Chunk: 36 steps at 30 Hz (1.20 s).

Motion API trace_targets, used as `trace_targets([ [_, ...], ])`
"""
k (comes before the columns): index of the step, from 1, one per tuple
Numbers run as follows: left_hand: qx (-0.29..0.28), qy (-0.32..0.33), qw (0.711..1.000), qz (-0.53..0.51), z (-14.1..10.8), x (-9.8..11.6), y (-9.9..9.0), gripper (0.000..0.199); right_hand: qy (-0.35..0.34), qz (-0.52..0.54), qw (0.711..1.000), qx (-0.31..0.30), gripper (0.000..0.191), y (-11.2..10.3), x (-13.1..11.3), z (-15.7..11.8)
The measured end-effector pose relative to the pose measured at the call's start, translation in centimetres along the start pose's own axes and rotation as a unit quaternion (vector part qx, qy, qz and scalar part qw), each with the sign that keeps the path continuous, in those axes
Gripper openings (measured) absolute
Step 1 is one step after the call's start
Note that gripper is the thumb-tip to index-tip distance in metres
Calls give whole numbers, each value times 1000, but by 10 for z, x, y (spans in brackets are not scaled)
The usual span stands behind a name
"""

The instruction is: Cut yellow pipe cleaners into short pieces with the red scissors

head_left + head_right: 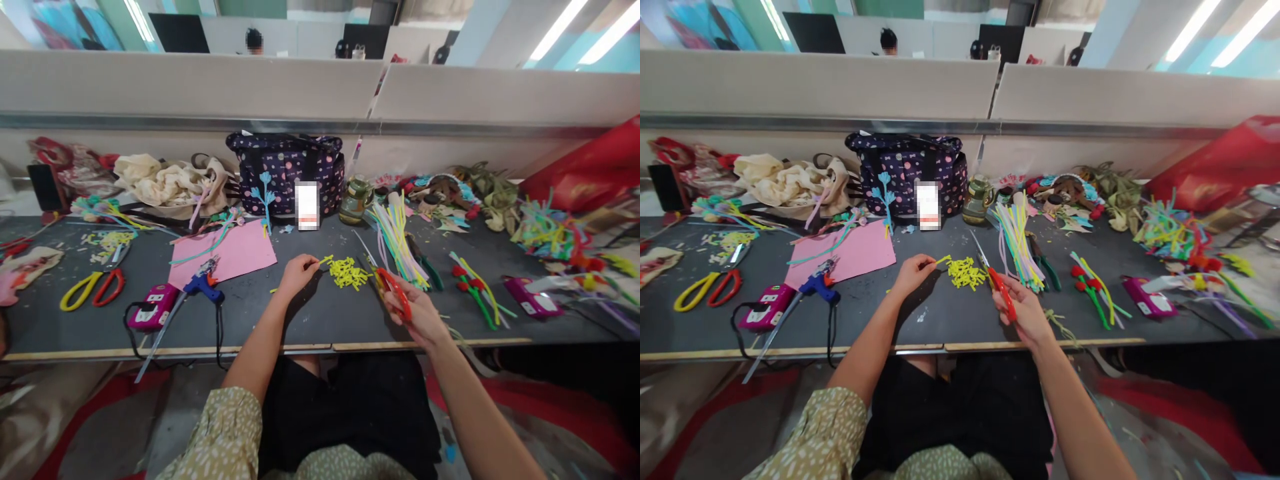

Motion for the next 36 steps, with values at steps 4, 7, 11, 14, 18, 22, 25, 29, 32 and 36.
trace_targets([
  [4, 5, -19, 999, -32, 0, 2, -2, 20, 3, 7, 991, -134, 57, 15, -18, -18],
  [7, 11, -21, 998, -50, 0, 4, -3, 22, 13, 23, 982, -189, 62, 23, -24, -20],
  [11, 6, -31, 998, -61, -1, 6, -3, 23, 6, 39, 973, -228, 66, 29, -27, -18],
  [14, -10, -27, 998, -58, -1, 9, -4, 26, 53, 30, 969, -238, 64, 33, -24, -14],
  [18, 1, -27, 999, -46, -1, 14, -6, 26, 122, 5, 965, -231, 56, 41, -16, -10],
  [22, -13, -33, 998, -46, -2, 17, -6, 25, 104, -25, 975, -197, 51, 49, -14, -8],
  [25, -28, -47, 998, -43, -3, 18, -5, 26, 94, -29, 980, -175, 56, 55, -16, -8],
  [29, -47, -65, 996, -38, -4, 18, -4, 27, 98, -12, 978, -182, 62, 59, -13, -4],
  [32, -66, -66, 995, -35, -4, 19, -4, 28, 96, 1, 978, -188, 60, 59, -7, -1],
  [36, -87, -75, 993, -34, -4, 20, -3, 30, 81, 23, 979, -185, 52, 58, -2, 2],
])
Point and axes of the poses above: each hand's wrist, its own z-axis towards the middle knuckle, its own y-axis out of the palm, x = y × z, the point moved 1 cm from there along z, towards the middle knuckle, and after that the axes turned 13 degrees about -z, right-handed, at the moved point
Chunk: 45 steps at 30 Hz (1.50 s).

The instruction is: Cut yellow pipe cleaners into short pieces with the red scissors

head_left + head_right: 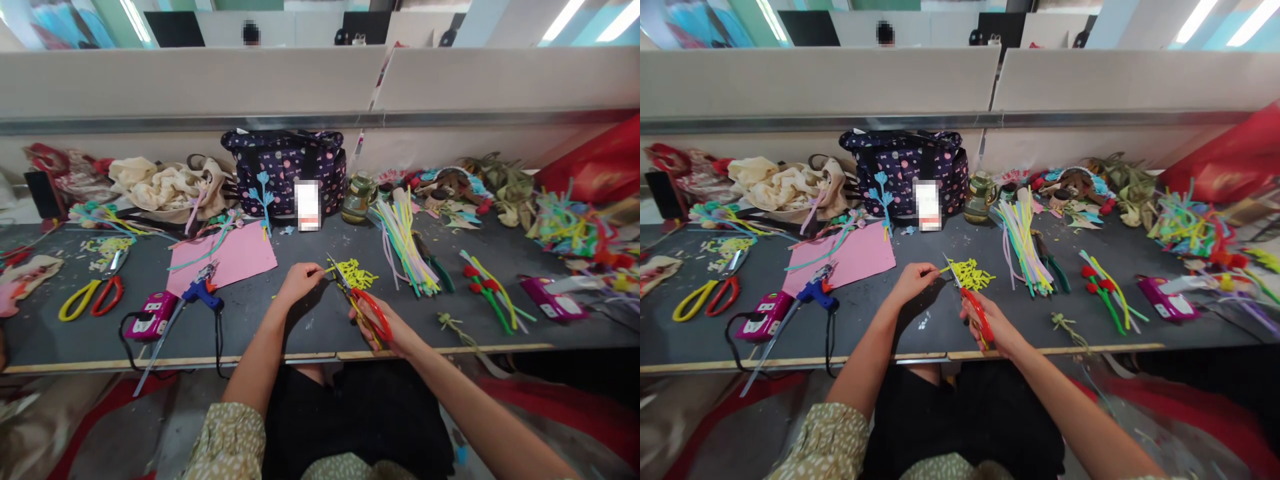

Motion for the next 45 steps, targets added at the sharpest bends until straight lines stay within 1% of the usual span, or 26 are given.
trace_targets([
  [6, -12, -4, 1000, -3, 0, -1, 1, 32, -1, 12, 1000, 7, 49, 1, -1, 2],
  [15, -25, -5, 1000, -1, 1, -4, 1, 33, 22, 49, 998, 19, 44, 4, 0, 7],
  [22, -28, -12, 1000, 7, 1, -3, 0, 33, 23, 58, 998, 18, 46, 2, -2, 5],
  [28, -28, -23, 999, 3, 0, -2, 1, 33, 45, 64, 997, 10, 49, 1, -5, 2],
  [33, -34, -27, 999, 4, 0, -2, 1, 33, 44, 59, 997, 20, 45, 1, -4, 4],
  [37, -47, -24, 999, 9, 0, -3, 2, 33, 38, 22, 999, 15, 44, -2, -6, 10],
  [40, -61, -19, 997, 34, 0, -3, 3, 34, 44, -52, 998, -13, 44, -6, -6, 16],
  [43, -69, -6, 996, 61, 0, -2, 3, 33, 50, -121, 991, -41, 38, -9, -5, 23],
  [45, -66, 4, 995, 69, 0, -1, 3, 32, 54, -146, 986, -54, 32, -11, -5, 27],
])
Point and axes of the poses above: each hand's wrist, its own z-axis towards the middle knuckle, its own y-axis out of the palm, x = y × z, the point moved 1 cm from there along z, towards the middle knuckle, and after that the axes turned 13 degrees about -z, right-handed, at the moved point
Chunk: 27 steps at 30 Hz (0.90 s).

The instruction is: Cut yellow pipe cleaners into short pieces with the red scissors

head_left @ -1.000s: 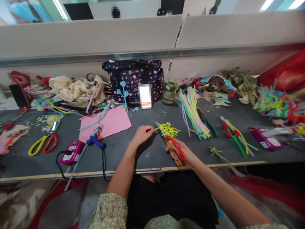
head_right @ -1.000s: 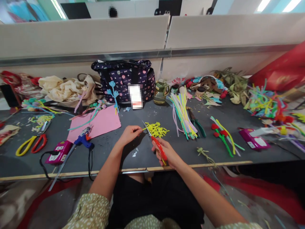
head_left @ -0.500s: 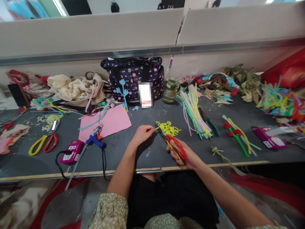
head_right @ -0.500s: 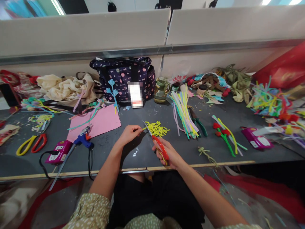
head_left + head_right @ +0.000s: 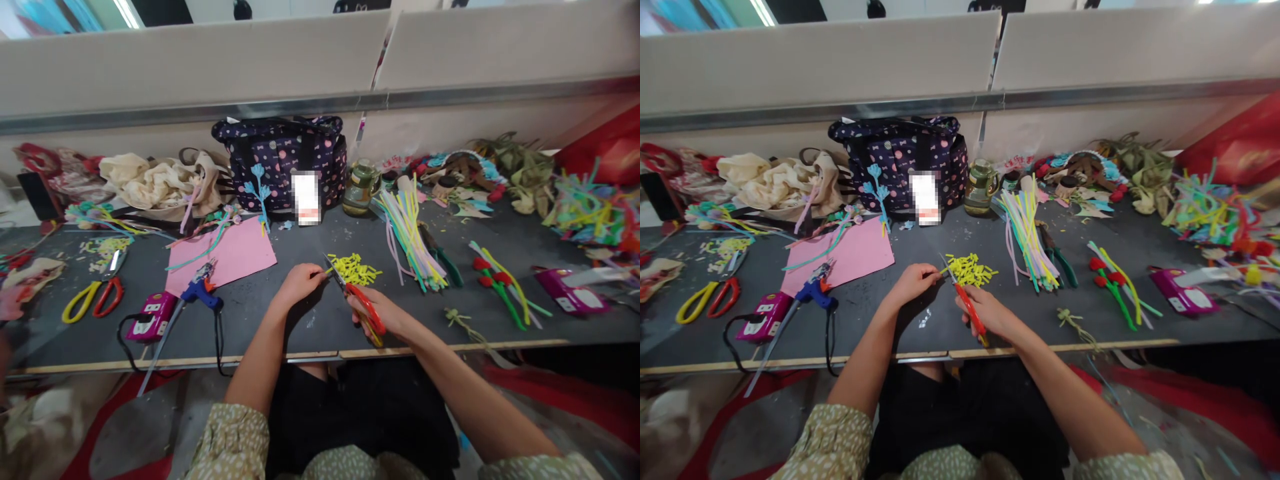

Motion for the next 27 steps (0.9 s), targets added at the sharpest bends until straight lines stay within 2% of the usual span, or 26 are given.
trace_targets([
  [6, -6, -6, 1000, 14, 1, 1, -1, 33, 38, -12, 997, -65, 22, -12, -3, 9],
  [10, -9, -11, 1000, 10, 0, 1, -1, 35, 72, -62, 994, -57, 13, -18, -15, 12],
  [15, -20, -21, 999, 15, -1, 3, -2, 34, 70, -213, 973, -50, 31, -22, -30, 15],
  [22, -23, -33, 998, 47, -3, 10, -2, 34, 91, -195, 976, 3, 27, -9, -32, 14],
  [27, -9, -69, 998, 7, -2, 11, -1, 35, 82, -153, 985, 4, 24, -6, -27, 13],
])
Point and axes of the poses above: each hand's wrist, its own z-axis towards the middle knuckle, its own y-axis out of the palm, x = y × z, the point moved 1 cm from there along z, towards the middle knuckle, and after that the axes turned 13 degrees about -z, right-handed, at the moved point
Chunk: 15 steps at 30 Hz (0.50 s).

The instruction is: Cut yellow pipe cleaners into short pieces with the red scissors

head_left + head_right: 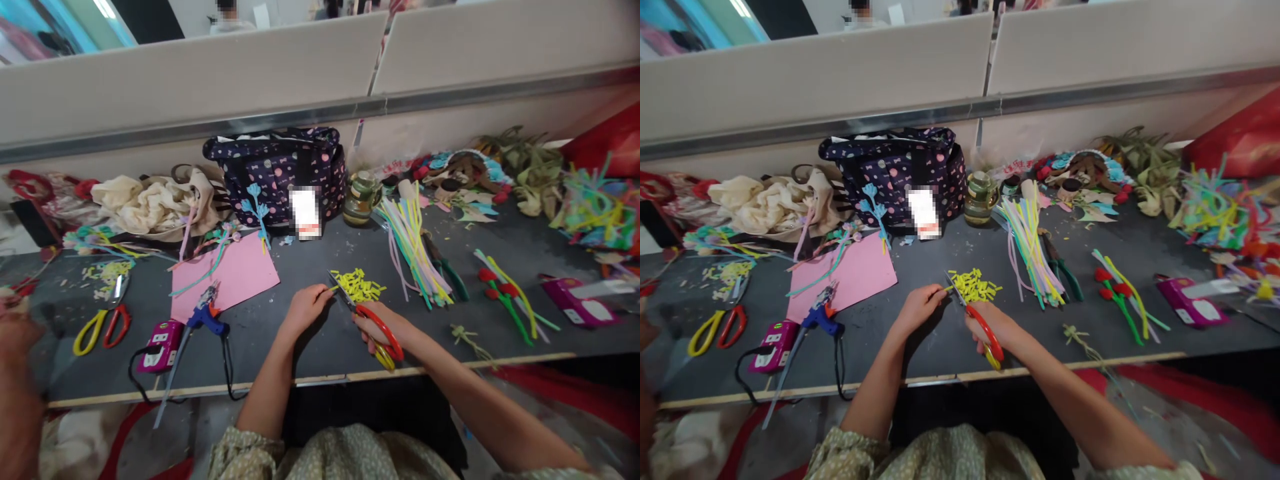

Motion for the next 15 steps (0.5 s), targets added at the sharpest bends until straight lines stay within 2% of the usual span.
trace_targets([
  [5, 36, -6, 999, -18, 2, -6, 2, 29, 6, 24, 1000, -5, 20, 0, 7, 1],
  [9, 22, -14, 1000, -1, 2, -8, 3, 28, -15, -1, 1000, 2, 21, 0, 8, 1],
  [15, 13, -4, 1000, 0, 0, -5, 2, 29, -38, 26, 999, 7, 19, 3, 16, 4],
])
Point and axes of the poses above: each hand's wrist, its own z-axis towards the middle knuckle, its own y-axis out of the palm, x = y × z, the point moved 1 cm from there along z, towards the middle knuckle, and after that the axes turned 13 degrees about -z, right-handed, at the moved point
